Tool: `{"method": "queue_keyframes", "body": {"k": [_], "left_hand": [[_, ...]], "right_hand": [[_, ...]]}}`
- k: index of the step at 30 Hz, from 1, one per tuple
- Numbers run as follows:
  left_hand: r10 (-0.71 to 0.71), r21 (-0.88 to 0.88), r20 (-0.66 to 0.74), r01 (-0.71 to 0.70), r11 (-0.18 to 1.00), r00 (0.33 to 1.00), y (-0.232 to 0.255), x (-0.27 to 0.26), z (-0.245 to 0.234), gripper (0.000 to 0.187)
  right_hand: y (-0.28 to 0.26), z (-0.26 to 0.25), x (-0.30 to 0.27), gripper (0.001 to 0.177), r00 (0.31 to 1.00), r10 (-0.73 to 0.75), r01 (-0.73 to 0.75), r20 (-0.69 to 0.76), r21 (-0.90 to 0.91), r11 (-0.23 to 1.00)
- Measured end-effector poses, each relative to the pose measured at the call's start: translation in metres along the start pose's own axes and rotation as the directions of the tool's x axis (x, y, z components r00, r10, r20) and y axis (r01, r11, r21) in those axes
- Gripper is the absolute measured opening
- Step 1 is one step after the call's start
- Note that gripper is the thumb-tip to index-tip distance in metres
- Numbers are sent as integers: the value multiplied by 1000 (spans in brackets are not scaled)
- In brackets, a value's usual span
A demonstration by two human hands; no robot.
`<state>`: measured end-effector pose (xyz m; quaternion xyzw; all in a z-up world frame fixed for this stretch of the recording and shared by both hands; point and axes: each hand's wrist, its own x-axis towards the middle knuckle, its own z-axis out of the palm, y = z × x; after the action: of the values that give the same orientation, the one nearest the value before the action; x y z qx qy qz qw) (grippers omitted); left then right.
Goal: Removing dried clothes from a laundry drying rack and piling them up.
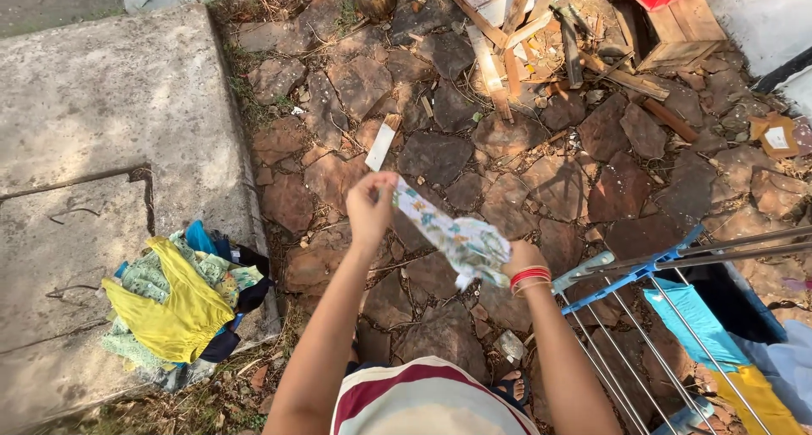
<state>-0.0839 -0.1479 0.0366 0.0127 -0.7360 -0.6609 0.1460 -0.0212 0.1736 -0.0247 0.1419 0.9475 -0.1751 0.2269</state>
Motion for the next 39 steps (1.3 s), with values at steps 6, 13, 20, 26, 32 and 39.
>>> {"method": "queue_keyframes", "body": {"k": [6,13,20,26,32,39], "left_hand": [[-194,-362,32,193,912,980,26,17,-11,7],[-156,-372,-165,85,924,974,-17,35,-42,10],[482,37,506,-576,817,716,136,-5,21,86],[-147,306,839,-231,924,524,68,-8,61,61],[-290,-193,780,655,731,554,33,-12,20,41],[-128,-461,837,811,360,532,-43,-29,-11,52]], "right_hand": [[25,-2,19,29,944,217,-104,-251,398,912],[19,-39,35,57,976,-37,-215,216,976,46],[-64,-121,-17,67,741,-615,141,269,833,534],[-81,-136,-53,39,862,-502,505,68,-31,862],[2,-74,-11,24,905,-5,84,-425,166,982],[-85,-57,-40,57,950,-311,164,-38,906,390]]}}
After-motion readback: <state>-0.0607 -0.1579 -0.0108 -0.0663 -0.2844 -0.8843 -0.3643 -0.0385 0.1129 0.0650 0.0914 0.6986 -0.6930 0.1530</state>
